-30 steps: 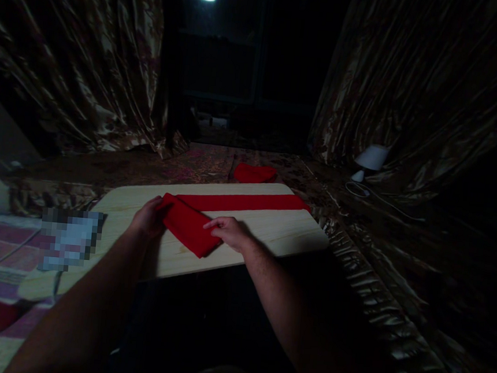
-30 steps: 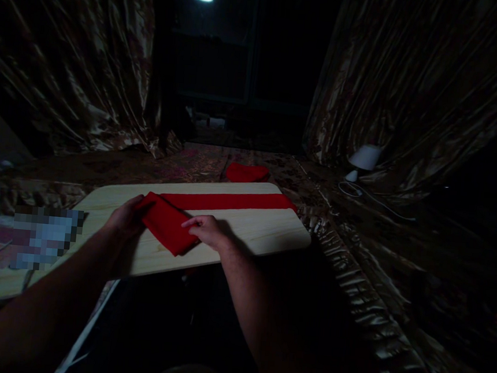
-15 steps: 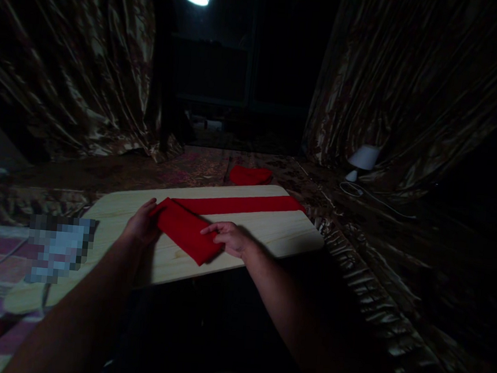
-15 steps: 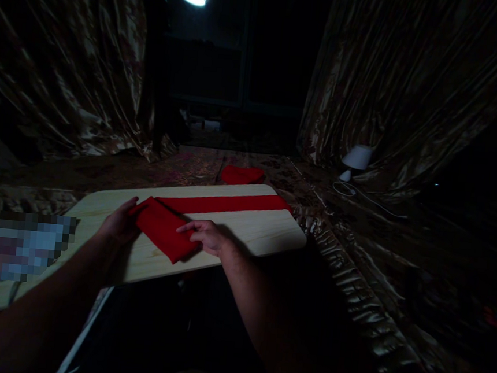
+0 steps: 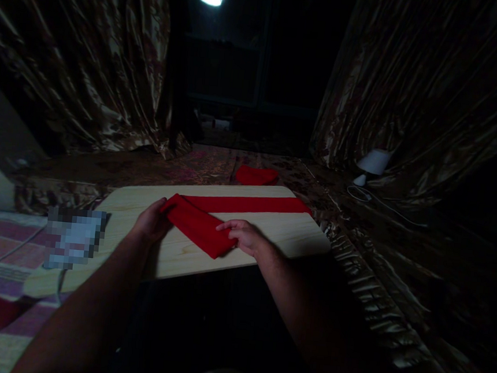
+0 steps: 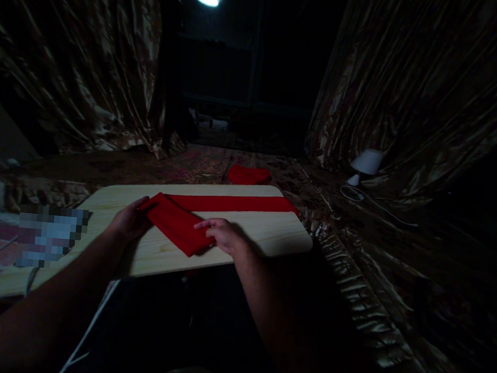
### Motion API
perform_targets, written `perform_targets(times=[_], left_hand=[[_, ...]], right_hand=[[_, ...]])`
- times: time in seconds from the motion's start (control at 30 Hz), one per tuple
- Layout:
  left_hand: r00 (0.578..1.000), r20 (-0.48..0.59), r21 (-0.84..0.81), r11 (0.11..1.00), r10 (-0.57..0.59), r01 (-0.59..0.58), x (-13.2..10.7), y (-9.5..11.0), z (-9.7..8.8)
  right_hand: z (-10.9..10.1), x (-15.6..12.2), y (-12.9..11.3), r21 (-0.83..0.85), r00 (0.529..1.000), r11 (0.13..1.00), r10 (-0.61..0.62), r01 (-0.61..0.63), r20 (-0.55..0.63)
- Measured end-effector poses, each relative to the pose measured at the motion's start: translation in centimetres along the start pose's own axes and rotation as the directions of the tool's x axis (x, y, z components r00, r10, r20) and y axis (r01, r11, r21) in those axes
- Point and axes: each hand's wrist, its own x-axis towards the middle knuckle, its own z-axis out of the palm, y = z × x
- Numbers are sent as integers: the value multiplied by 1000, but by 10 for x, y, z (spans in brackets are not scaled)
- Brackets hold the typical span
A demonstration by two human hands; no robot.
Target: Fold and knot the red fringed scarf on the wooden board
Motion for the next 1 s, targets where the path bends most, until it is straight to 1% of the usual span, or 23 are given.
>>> perform_targets(times=[0.13, 0.23, 0.3, 0.4, 0.5, 0.53, 0.57, 0.6, 0.63, 0.67, 0.7, 0.73, 0.83, 0.87, 0.93, 1.0], left_hand=[[996, -6, -9, 996, 84, -84, 1, -5, 0], [995, 36, -29, 995, 98, -97, 1, -6, 1], [995, 49, -37, 995, 92, -90, 2, -7, 0], [993, 9, -14, 993, 119, -119, 6, -8, -3], [987, -25, 36, 986, 161, -160, 8, -9, -5], [986, -31, 49, 986, 163, -161, 8, -9, -5], [986, -36, 55, 986, 160, -158, 7, -9, -5], [987, -41, 54, 986, 157, -155, 6, -9, -4], [987, -43, 50, 987, 154, -152, 5, -8, -3], [987, -44, 45, 988, 152, -150, 3, -8, -2], [988, -42, 40, 988, 151, -149, 2, -8, -1], [988, -41, 35, 988, 149, -147, 2, -7, -1], [989, -31, 21, 989, 148, -147, 2, -7, -2], [988, -24, 19, 988, 151, -150, 2, -8, -2], [988, -7, 20, 987, 157, -157, 5, -8, -5], [988, 11, 23, 987, 156, -156, 8, -9, -8]], right_hand=[[-2, -4, -2, -26, 1000, 1000, -15, 15, -9], [-6, -5, -2, -18, 999, 999, -40, 39, -32], [-8, -4, -2, -48, 998, 998, -53, 51, -43], [-9, -3, -2, -212, 997, 977, -48, 35, -57], [-7, -3, -6, -432, 998, 902, -40, 12, -56], [-5, -4, -9, -515, 996, 857, -68, 25, -65], [-2, -6, -12, -607, 989, 793, -129, 57, -76], [2, -9, -15, -705, 972, 703, -220, 97, -85], [8, -12, -19, -794, 943, 592, -322, 136, -79], [14, -16, -21, -866, 911, 472, -409, 167, -47], [22, -20, -24, -913, 888, 359, -459, 193, 7], [30, -24, -25, -939, 881, 266, -467, 217, 71], [56, -33, -22, -964, 908, 62, -356, 258, 220], [63, -34, -20, -967, 915, -1, -324, 253, 240], [73, -35, -15, -972, 928, -102, -289, 213, 234], [79, -35, -12, -975, 943, -153, -266, 164, 200]])
